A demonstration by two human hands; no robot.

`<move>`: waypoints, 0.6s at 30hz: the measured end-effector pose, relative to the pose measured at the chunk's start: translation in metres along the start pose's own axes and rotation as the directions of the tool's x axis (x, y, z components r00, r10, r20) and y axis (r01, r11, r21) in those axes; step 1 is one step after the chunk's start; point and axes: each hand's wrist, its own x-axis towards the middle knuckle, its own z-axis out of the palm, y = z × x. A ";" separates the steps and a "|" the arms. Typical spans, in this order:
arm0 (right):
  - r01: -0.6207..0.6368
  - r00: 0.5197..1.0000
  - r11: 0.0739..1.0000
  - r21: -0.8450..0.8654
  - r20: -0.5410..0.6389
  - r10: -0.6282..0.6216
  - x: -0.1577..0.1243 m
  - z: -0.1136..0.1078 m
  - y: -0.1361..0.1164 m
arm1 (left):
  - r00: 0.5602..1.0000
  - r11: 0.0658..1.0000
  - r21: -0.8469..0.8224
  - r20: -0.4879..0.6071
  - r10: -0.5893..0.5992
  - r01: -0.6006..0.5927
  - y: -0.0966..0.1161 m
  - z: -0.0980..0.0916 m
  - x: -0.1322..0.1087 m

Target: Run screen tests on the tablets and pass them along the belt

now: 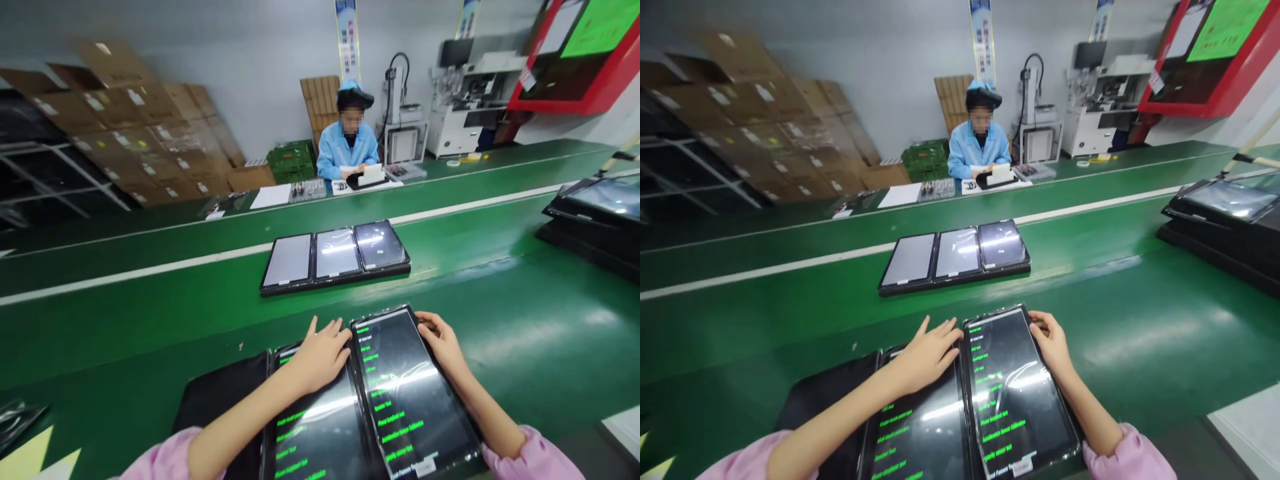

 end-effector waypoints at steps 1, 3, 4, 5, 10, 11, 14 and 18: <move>0.019 1.000 1.000 0.004 -0.005 -0.019 0.001 0.001 0.004 | 1.000 1.000 -0.008 -0.003 0.009 -0.009 -0.003 0.001 0.001; 0.046 0.999 0.999 0.016 -0.029 -0.046 0.003 0.002 0.011 | 0.999 0.999 -0.025 -0.023 0.026 -0.027 -0.009 0.002 0.001; 0.050 0.998 0.999 0.015 -0.049 -0.049 0.003 0.002 0.014 | 0.999 0.999 -0.039 -0.037 0.036 -0.038 -0.012 0.004 0.000; 0.042 0.996 0.999 0.010 -0.074 -0.041 0.004 0.001 0.017 | 0.997 0.997 -0.057 -0.055 0.048 -0.051 -0.013 0.006 -0.001; -0.122 0.986 0.993 0.009 -0.111 0.122 0.010 -0.011 0.029 | 0.989 0.996 -0.014 -0.122 0.081 -0.083 -0.011 0.014 0.001; -0.153 0.983 0.988 0.011 -0.105 0.153 0.014 -0.013 0.030 | 0.991 0.997 0.022 -0.114 0.077 -0.075 -0.009 0.014 0.004; -0.216 0.973 0.976 0.001 -0.086 0.215 0.024 -0.013 0.028 | 0.996 0.994 0.082 -0.056 0.076 -0.071 -0.006 0.007 0.015; -0.245 0.967 0.970 0.004 -0.076 0.245 0.017 -0.009 0.007 | 0.992 0.992 -0.032 -0.022 0.124 -0.125 -0.011 0.009 -0.003</move>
